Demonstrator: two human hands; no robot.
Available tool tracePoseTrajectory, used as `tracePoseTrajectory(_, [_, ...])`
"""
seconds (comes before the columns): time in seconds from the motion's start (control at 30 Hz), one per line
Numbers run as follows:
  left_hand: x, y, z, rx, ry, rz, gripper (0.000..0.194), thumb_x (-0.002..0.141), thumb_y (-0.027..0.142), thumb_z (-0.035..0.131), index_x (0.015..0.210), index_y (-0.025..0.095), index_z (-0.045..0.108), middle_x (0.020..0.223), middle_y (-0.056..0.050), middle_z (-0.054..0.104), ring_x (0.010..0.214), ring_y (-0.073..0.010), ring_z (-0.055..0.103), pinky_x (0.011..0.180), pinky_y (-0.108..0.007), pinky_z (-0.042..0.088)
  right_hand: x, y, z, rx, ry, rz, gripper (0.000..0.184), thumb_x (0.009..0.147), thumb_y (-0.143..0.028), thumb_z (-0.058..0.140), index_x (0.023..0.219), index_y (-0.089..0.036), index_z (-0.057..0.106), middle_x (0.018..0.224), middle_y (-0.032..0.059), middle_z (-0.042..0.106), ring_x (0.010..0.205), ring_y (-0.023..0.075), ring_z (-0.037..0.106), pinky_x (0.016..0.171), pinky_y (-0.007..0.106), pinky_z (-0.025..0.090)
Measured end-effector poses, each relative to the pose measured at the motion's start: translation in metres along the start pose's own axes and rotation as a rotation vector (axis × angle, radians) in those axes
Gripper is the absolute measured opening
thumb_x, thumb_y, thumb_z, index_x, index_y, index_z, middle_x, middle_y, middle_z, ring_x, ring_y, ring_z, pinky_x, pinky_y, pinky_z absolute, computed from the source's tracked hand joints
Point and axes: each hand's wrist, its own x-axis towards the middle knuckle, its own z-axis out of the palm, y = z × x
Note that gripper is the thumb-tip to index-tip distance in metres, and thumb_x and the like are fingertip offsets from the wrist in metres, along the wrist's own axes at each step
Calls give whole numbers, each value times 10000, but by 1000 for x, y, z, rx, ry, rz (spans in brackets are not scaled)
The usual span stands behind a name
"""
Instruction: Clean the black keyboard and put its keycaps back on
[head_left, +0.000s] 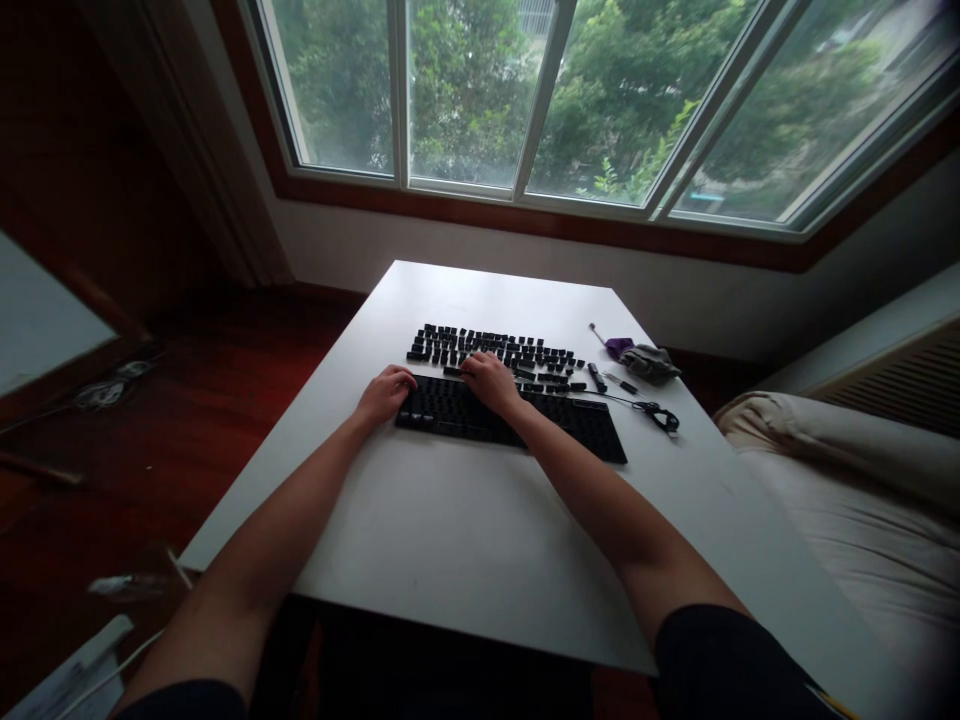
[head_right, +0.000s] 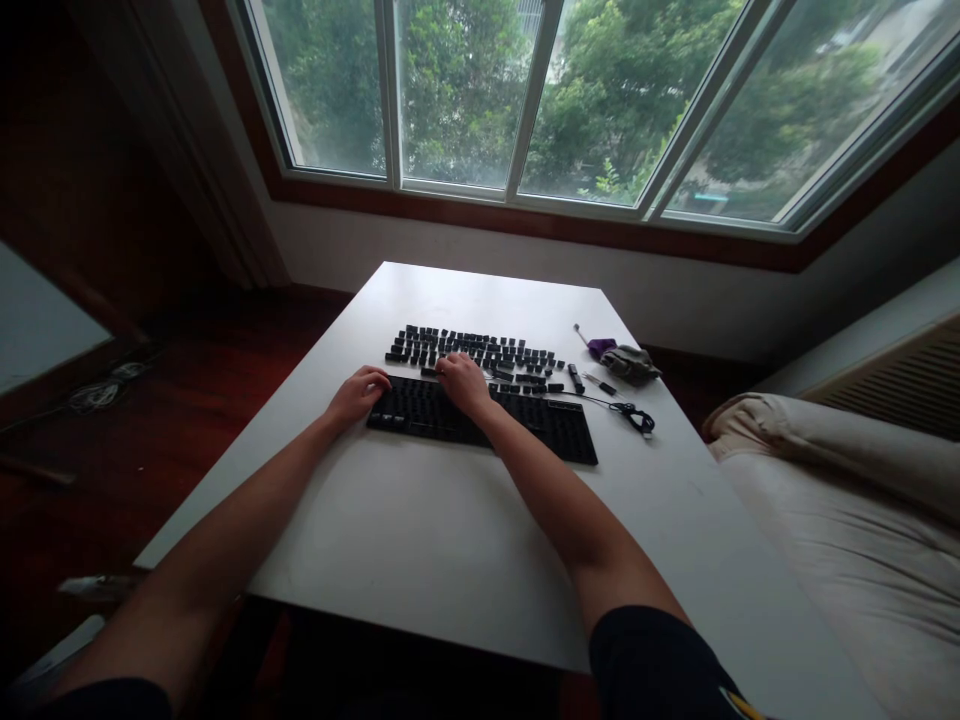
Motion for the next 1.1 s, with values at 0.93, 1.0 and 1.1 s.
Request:
tracePoseTrajectory(0.93, [-1,3,-1,-3,1,-23,210,866,169,551,915,254,736,1163,-31,642,1070,-207,637,1009,-368,525,-14,3,-6,269,75,51,181,941,-283,644,1071,-203,740,1002,79,709,933,218,620,836,337,465])
tracePoseTrajectory(1.0, [0,3,0,-4,-2,-25,206,866,175,550,919,250,734,1169,-34,640,1076,-207,634,1009,-367,523,-27,-4,-10,438,103,98,200,936,-330,645,1066,-216,746,981,62,713,885,203,631,816,334,478])
tracePoseTrajectory(1.1, [0,3,0,-3,-5,-18,204,867,178,546,918,246,731,1164,-39,642,1077,-211,631,999,-370,525,-45,-13,-13,797,85,260,272,898,-431,672,1049,-220,753,956,46,734,839,194,654,796,332,506])
